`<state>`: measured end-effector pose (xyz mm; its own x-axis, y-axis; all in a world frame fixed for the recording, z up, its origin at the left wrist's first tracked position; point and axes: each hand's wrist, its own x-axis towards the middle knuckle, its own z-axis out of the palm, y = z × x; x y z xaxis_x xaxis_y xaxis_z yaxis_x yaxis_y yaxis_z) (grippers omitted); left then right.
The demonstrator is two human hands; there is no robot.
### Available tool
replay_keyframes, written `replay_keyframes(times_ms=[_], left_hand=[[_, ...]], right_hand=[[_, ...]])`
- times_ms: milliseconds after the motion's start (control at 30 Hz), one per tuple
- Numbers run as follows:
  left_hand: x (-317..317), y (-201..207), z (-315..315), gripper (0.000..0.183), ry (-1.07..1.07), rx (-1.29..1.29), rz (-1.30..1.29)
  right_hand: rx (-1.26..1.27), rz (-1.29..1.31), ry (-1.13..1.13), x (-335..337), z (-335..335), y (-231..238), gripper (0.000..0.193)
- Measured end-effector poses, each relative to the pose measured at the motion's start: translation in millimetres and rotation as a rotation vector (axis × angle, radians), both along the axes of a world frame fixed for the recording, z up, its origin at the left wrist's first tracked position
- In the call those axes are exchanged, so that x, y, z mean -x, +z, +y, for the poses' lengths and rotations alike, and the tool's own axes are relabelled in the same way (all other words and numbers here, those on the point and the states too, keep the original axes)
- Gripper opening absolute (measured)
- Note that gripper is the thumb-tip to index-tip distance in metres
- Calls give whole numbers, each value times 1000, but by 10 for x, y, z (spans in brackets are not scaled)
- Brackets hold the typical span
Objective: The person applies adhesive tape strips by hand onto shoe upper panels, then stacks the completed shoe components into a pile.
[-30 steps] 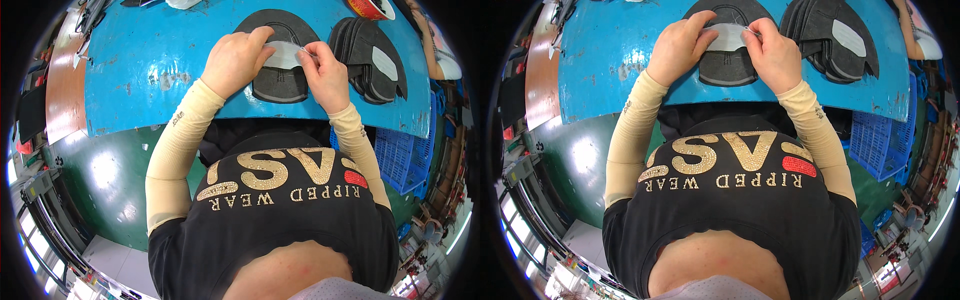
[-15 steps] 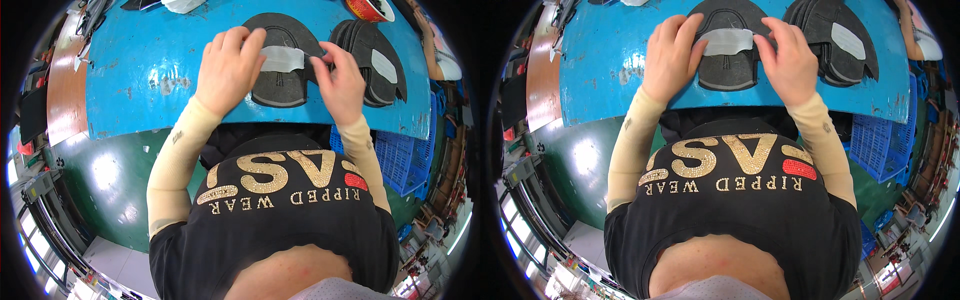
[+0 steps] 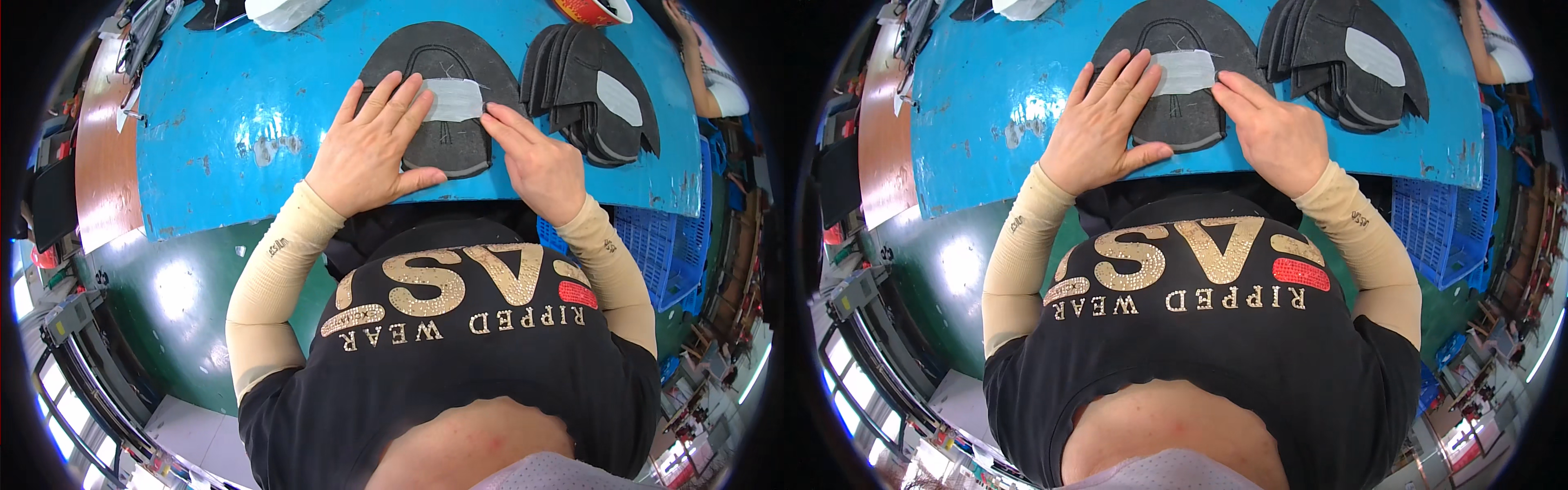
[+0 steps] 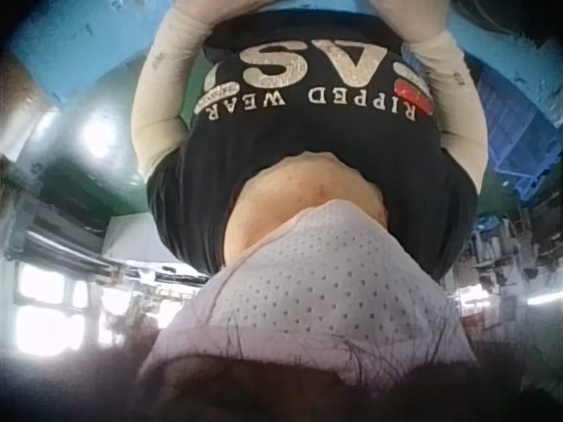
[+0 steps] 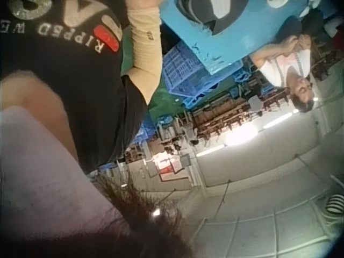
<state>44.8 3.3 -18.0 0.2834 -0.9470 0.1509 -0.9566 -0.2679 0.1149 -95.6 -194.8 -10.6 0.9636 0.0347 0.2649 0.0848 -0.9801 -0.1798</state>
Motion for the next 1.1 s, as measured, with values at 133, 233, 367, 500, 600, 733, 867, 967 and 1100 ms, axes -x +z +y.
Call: replay_keyframes(times_ms=[133, 233, 367, 500, 600, 733, 867, 967, 1100], left_hand=[[98, 69, -148, 87, -67, 66, 22], [51, -39, -213, 89, -36, 77, 7], [41, -71, -153, 89, -12, 88, 43], [81, -21, 55, 91, 62, 48, 50], [80, 26, 133, 94, 61, -29, 7], [83, -1, 132, 96, 96, -14, 82], [196, 110, -93, 94, 154, 79, 55], [186, -16, -371, 89, -5, 141, 35], [193, -103, -370, 90, 1, 141, 75]], right_hand=[[-10, -62, -27, -189, 168, 69, 39], [92, -47, -53, -302, 142, -59, 39], [156, 68, -37, -282, 89, -19, 41], [76, 20, -53, -65, 59, -48, 41], [43, 65, -104, -17, 116, 27, 39], [-58, -109, -70, -121, -89, -77, 35], [46, -139, -229, -289, -125, 121, 20], [214, 134, -268, -439, -94, 103, 26], [67, -41, -306, -418, -64, 35, 23]])
